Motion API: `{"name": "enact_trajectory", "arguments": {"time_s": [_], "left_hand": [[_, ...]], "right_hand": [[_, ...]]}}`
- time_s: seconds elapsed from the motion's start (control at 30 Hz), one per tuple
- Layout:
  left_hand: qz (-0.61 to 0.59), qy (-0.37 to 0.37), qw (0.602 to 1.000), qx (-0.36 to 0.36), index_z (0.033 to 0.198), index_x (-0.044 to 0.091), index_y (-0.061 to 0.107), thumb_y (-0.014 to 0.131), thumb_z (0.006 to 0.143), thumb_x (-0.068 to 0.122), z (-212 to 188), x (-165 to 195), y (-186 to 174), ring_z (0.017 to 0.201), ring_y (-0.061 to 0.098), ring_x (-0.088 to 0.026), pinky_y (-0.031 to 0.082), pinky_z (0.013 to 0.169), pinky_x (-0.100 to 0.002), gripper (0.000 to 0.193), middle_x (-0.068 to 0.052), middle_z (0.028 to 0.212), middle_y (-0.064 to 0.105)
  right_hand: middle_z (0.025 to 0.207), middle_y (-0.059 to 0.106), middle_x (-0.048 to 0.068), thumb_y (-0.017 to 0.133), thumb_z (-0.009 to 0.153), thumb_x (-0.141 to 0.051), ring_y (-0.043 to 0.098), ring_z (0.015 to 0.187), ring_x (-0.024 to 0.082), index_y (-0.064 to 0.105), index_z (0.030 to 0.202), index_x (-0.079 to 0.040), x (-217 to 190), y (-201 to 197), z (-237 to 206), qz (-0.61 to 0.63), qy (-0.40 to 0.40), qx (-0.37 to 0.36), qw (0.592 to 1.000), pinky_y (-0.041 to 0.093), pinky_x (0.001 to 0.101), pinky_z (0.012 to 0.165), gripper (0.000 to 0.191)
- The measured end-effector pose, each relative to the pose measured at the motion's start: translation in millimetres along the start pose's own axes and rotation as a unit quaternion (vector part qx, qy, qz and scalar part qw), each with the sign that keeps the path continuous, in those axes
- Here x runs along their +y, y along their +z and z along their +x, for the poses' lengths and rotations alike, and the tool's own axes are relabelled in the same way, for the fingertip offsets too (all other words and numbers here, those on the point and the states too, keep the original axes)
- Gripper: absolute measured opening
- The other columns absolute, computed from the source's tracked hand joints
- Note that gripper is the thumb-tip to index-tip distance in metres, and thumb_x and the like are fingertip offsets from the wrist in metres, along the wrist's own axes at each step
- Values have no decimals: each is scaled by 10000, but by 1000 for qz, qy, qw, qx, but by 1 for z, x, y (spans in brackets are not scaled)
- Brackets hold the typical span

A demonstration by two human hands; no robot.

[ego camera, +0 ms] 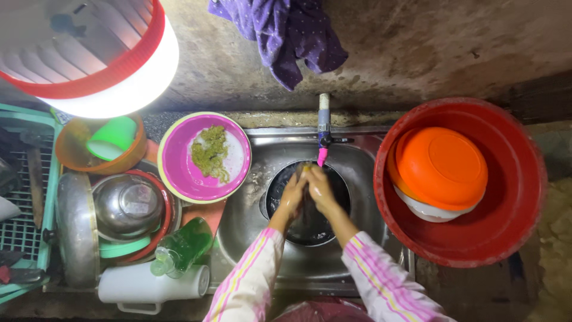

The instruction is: The person washes dishes at a kitchen sink, scrubbing plates, bowls, cups and utensils with a sponge in soapy water, rinsing them under the tap, and stacking the cleaned items in a red basin. They then rinse a white thermos and place it with the cleaned dishes.

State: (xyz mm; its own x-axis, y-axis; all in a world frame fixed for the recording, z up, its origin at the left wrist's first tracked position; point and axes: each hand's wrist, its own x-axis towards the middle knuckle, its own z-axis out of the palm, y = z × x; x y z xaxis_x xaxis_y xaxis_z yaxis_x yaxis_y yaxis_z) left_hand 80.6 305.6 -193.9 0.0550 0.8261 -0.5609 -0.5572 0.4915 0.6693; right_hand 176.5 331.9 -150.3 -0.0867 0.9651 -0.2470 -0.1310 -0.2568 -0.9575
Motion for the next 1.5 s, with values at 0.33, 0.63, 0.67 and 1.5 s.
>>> {"name": "enact_trajectory", "arguments": {"time_s": [0.33, 0.63, 0.67, 1.5], "left_hand": [[9, -77, 997, -16, 1359, 126, 529, 462, 938, -13, 24, -2, 39, 611, 670, -188, 536, 505, -300, 448, -56, 952, 747], [9, -8, 999, -35, 1287, 106, 586, 512, 998, 88, 23, 5, 38, 554, 650, -124, 441, 425, -245, 298, -90, 982, 763], [-6, 4, 999, -45, 1281, 118, 587, 506, 957, 23, 24, 6, 39, 611, 701, -134, 482, 460, -264, 347, -82, 1001, 765], [167, -31, 985, -13, 1037, 101, 654, 529, 1020, 156, 20, 27, 20, 484, 508, -151, 407, 433, -299, 137, -68, 747, 678]], "right_hand": [[1173, 672, 165, 593, 1011, 17, 739, 958, 291, 636, 1229, 9, -138, -40, -10, -370, -294, 88, 877, 594, 367, 789, 223], [978, 681, 152, 633, 973, 10, 693, 858, 332, 688, 1143, 12, -124, -31, -23, -418, -300, 151, 844, 548, 412, 731, 178], [986, 683, 146, 644, 967, 5, 696, 862, 319, 686, 1151, 4, -119, -33, -24, -408, -303, 152, 847, 550, 402, 736, 189], [1031, 737, 31, 523, 985, -115, 656, 888, 108, 690, 1147, -108, 4, -35, 7, -19, 124, 52, 991, 492, 222, 727, 233]]}}
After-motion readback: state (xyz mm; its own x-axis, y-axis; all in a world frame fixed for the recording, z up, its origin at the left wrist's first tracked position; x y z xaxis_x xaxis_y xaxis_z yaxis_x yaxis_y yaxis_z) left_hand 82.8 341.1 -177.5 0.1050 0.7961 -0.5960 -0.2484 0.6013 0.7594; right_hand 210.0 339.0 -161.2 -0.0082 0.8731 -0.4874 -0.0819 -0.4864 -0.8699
